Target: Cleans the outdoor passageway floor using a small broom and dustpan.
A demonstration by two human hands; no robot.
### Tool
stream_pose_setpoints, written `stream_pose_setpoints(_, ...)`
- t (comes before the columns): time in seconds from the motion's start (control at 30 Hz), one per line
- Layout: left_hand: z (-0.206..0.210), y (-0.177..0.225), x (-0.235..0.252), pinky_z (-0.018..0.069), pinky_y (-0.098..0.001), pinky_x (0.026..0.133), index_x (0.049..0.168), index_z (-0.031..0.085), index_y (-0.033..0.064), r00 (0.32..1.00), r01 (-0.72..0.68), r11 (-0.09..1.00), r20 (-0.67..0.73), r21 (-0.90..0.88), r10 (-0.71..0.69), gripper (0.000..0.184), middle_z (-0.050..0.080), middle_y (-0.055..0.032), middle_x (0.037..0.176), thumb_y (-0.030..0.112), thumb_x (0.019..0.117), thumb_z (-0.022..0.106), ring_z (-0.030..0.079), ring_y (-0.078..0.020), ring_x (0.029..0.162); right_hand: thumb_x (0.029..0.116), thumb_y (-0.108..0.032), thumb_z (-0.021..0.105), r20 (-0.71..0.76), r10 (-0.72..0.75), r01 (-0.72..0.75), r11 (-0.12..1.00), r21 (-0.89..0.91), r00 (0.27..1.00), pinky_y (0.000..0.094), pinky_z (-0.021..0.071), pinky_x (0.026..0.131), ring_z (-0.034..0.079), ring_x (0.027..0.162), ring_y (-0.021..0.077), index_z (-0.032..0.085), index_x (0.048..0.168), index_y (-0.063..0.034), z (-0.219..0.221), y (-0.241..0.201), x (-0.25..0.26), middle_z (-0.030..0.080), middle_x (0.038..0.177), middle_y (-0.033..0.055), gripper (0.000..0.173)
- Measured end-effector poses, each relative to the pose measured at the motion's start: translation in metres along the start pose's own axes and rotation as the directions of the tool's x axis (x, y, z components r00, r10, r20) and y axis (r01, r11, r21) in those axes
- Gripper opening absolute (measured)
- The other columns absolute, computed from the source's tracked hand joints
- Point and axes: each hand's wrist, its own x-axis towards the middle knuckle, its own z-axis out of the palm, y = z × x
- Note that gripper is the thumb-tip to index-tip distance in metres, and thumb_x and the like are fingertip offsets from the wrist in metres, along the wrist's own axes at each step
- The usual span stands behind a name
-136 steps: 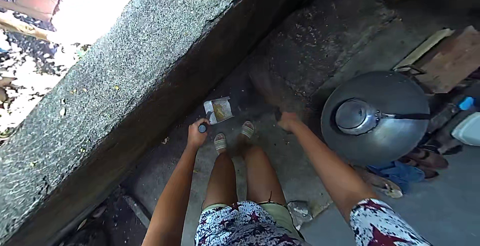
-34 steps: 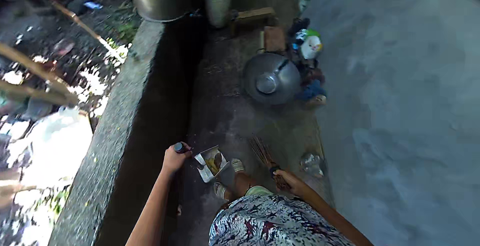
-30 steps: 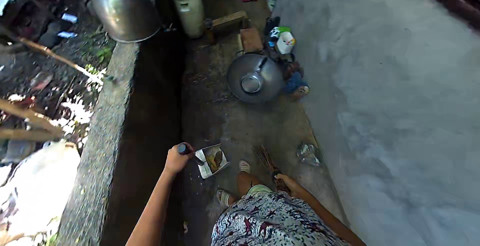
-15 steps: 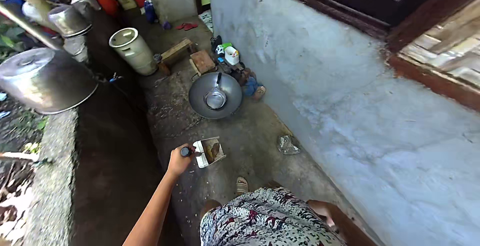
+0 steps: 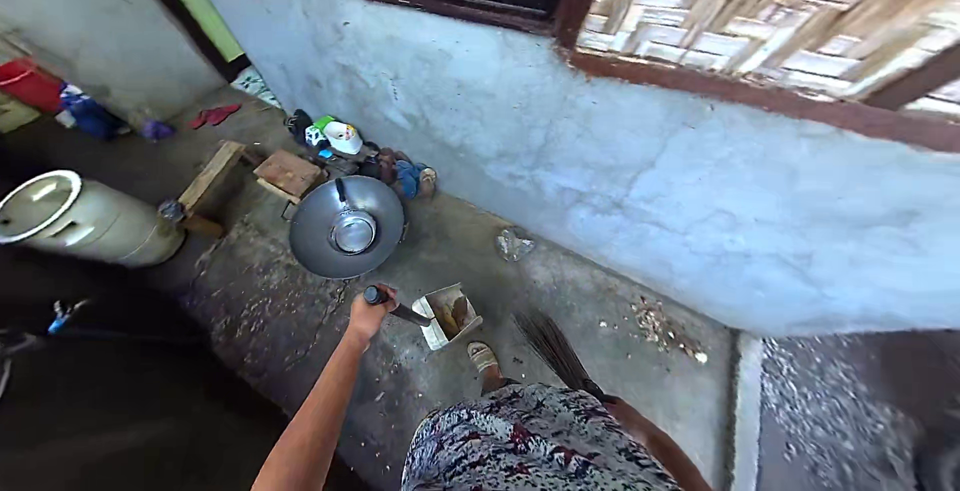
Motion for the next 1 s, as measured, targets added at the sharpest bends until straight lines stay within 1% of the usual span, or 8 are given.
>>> stream_pose_setpoints(0.13,-0.004,0.004,0.002,0.0545,-0.0323,0.084,0.111,0.064,-0.0034,0.996,-0.040,0.999,0.086,0.026,0.037,0.023,0.068,-0.0120,0.112,-0.006,0.0890,0.069,0.064,-0.0146,0.098,0.1054,-0.014,0.046,-0.058,-0.031,0.046,0.961,0.273,0.998,0.0397,0.0518,0.074,0.059,0.085,0.0205,0.042,0.144,-0.0042,0.026,0.049,-0.036,0.059,0.106,0.0157,0.040)
stream_pose_setpoints(0.23,-0.022,-0.015,-0.001,0.0547,-0.0306,0.083,0.109,0.064,-0.0033,0.994,-0.058,0.998,0.094,0.006,0.057,0.023,0.068,-0.0112,0.111,-0.006,0.0874,0.069,0.064,-0.0131,0.096,0.1045,-0.012,0.047,-0.067,-0.025,0.043,0.956,0.290,0.997,0.0419,0.0523,0.078,0.060,0.090,0.0220,0.040,0.146,-0.0033,0.045,0.071,-0.046,0.059,0.111,0.0181,0.043)
stream_pose_setpoints(0.33,-0.052,-0.037,-0.014,0.0544,-0.0286,0.081,0.109,0.063,-0.0021,0.997,-0.042,0.999,0.067,-0.018,0.043,0.023,0.068,-0.0091,0.108,-0.006,0.0869,0.068,0.064,-0.0109,0.092,0.1036,-0.010,0.049,-0.064,-0.026,0.038,0.979,0.199,0.998,0.0435,0.0530,0.072,0.060,0.085,0.0243,0.040,0.145,-0.0033,0.064,0.067,-0.044,0.058,0.108,0.0194,0.043)
stream_pose_setpoints(0.47,-0.102,-0.055,-0.039,0.0549,-0.0280,0.080,0.107,0.064,-0.0004,0.999,-0.005,0.998,-0.037,-0.068,0.002,0.021,0.069,-0.0074,0.107,-0.007,0.0870,0.067,0.065,-0.0104,0.093,0.1038,-0.010,0.051,-0.023,-0.014,0.013,1.000,-0.019,1.000,0.0481,0.0523,0.075,0.060,0.089,0.0306,0.033,0.153,-0.0099,0.090,0.014,-0.051,0.057,0.118,0.0250,0.053)
stream_pose_setpoints(0.53,-0.134,-0.061,-0.055,0.0551,-0.0269,0.076,0.107,0.063,0.0008,0.993,0.037,0.994,-0.107,-0.104,-0.048,0.022,0.070,-0.0074,0.108,-0.007,0.0877,0.067,0.065,-0.0100,0.091,0.1034,-0.012,0.051,0.013,-0.072,0.073,0.991,-0.113,0.997,0.0445,0.0520,0.071,0.059,0.085,0.0276,0.035,0.152,-0.0104,0.098,-0.016,-0.050,0.057,0.115,0.0221,0.051)
stream_pose_setpoints(0.67,-0.199,-0.065,-0.077,0.0554,-0.0291,0.079,0.110,0.062,0.0004,0.966,0.115,0.985,-0.215,-0.130,-0.141,0.021,0.068,-0.0091,0.111,-0.007,0.0907,0.066,0.065,-0.0122,0.093,0.1049,-0.021,0.042,0.095,-0.221,0.224,0.974,-0.025,0.971,0.0322,0.0516,0.054,0.063,0.067,0.0193,0.041,0.146,-0.0105,0.132,-0.096,-0.076,0.065,0.100,0.0148,0.043)
stream_pose_setpoints(0.8,-0.258,-0.076,-0.075,0.0544,-0.0339,0.082,0.110,0.062,-0.0018,0.933,0.156,0.980,-0.309,-0.124,-0.187,0.019,0.067,-0.0132,0.112,-0.008,0.0921,0.064,0.063,-0.0165,0.093,0.1068,-0.023,0.034,0.136,-0.377,0.351,0.919,0.181,0.916,0.0265,0.0523,0.050,0.064,0.062,0.0154,0.035,0.148,-0.0118,0.196,-0.162,-0.128,0.066,0.098,0.0114,0.043)
stream_pose_setpoints(1.0,-0.338,-0.086,-0.041,0.0530,-0.0369,0.077,0.110,0.063,-0.0016,0.855,0.192,0.974,-0.468,-0.116,-0.225,0.019,0.067,-0.0146,0.109,-0.008,0.0917,0.066,0.061,-0.0177,0.086,0.0936,-0.016,0.049,0.131,-0.629,0.633,0.774,0.018,0.766,0.0307,0.0569,0.051,0.065,0.062,0.0153,0.019,0.158,-0.0105,0.273,-0.266,-0.155,0.060,0.108,0.0111,0.071)
